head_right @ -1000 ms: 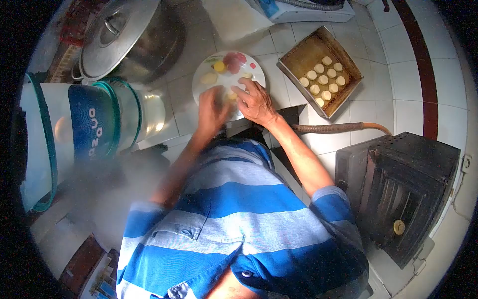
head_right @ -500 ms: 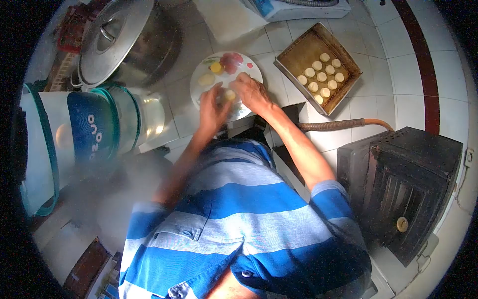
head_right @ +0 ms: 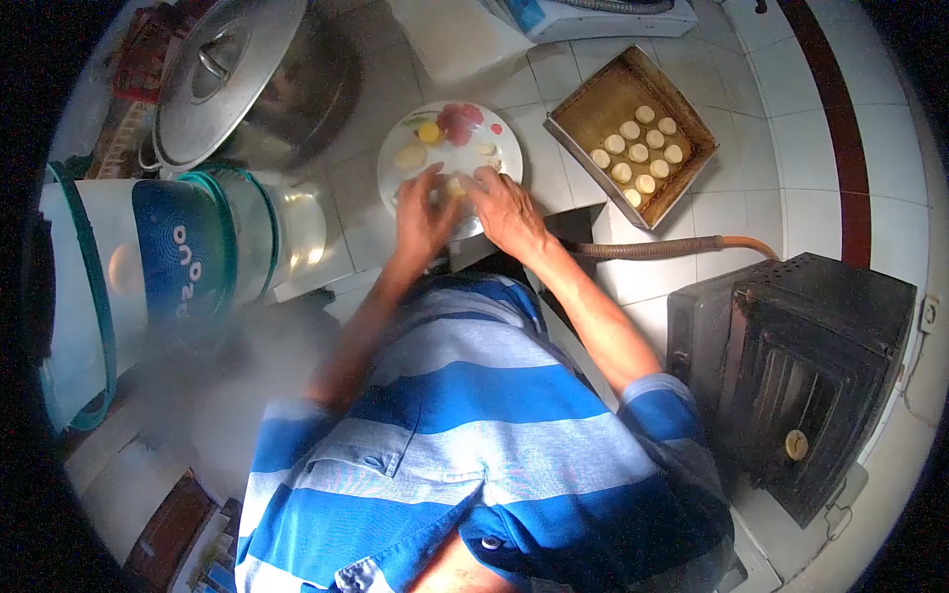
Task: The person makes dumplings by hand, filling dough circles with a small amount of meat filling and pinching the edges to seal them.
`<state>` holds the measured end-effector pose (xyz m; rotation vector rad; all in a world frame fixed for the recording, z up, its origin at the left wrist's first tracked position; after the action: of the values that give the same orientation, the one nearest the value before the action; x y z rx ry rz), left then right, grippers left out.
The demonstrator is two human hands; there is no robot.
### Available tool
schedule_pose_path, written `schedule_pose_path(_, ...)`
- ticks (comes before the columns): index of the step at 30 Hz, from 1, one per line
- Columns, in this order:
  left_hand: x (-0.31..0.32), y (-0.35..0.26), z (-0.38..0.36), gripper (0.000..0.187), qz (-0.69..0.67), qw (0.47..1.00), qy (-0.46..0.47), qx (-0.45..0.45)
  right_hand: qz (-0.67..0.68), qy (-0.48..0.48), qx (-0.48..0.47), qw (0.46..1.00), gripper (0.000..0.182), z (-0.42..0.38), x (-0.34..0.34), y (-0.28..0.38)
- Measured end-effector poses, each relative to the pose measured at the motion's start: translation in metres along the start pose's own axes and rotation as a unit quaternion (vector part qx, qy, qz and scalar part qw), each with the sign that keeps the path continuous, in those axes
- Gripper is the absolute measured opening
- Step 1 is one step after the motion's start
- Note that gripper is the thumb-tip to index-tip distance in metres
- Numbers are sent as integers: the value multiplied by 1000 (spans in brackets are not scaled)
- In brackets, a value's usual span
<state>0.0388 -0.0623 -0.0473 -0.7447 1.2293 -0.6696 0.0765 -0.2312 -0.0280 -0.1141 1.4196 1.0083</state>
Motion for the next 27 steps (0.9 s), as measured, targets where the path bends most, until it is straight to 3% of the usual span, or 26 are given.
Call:
schedule_pose_path(4, -1, -3, 0, 59, 2, 1000, 5, -1, -39, 7, 27, 999, 51, -5, 0, 8)
schedule_pose_path(7, -1, -4, 0, 58, 7, 1000, 6, 4, 23, -26, 45, 998, 52, 1, -1, 3)
schedule_pose_path(15, 2, 0, 2, 57, 4, 1000, 2, -5, -52, -14, 11, 998, 56, -15, 9, 7)
schedule_pose_path(19, 1, -1, 3, 56, 17, 1000, 3, 3, -17, -32, 11, 999, 56, -15, 10, 7)
schedule_pose_path(22, 1, 2, 2, 57, -1, 1000, 15, -5, -22, -45, 12, 999, 53, -13, 9, 10)
schedule_pose_path(25, -1, 2, 4, 58, 33, 998, -7, 55, 19, -75, 16, 997, 47, -8, 1, 10)
schedule_pose_path(27, -3, 3, 5, 56, 36, 999, 1, 37, 74, -103, 72, 989, 40, -6, -5, 7)
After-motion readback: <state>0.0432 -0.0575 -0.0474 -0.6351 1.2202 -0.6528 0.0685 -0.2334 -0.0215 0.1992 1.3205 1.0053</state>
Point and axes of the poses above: each hand's wrist, its own z-axis towards the middle knuckle, its own x-axis out of the palm, y = z × x, the point moved 3 cm from there along z, towards the middle knuckle, and after that the axes turned 1 degree about -y, right-handed, at the moved point
